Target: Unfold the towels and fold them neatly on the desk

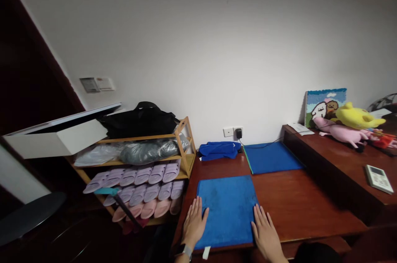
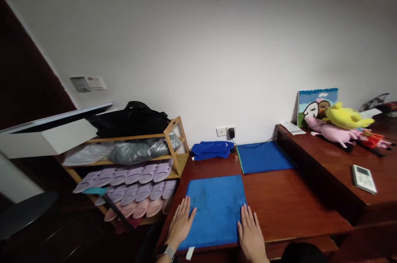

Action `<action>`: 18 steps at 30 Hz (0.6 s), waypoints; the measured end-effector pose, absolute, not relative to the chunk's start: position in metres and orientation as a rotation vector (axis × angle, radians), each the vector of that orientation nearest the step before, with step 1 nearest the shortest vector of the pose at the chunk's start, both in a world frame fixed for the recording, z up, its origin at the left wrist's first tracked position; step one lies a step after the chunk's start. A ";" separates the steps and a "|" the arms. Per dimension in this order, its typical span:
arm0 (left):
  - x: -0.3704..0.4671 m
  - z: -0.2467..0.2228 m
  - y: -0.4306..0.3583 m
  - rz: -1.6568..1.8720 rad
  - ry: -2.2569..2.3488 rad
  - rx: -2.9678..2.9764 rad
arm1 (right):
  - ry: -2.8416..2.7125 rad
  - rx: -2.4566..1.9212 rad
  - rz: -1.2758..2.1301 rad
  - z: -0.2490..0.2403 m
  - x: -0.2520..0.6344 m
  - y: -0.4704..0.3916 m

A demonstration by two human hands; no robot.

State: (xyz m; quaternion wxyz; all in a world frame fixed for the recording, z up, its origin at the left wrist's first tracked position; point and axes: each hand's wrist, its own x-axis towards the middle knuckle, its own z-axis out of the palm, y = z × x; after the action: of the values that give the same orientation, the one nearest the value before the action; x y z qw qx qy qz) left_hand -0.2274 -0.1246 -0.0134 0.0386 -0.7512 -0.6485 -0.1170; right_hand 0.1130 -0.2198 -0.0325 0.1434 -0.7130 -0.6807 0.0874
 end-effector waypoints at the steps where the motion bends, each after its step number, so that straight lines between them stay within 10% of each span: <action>1: -0.225 -0.009 -0.126 -0.364 -1.967 -2.305 | -1.962 -2.047 0.250 -0.034 0.112 -0.223; 18: -0.061 -0.007 -0.192 -0.444 -1.474 -2.879 | -2.004 -1.993 0.234 -0.036 0.113 -0.220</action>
State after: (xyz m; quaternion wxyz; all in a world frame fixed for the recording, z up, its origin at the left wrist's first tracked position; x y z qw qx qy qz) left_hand -0.0608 -0.1922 -0.0067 -0.0618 -0.8801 -0.4507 -0.1356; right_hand 0.1126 -0.2197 -0.0363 0.1519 -0.6946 -0.6984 0.0814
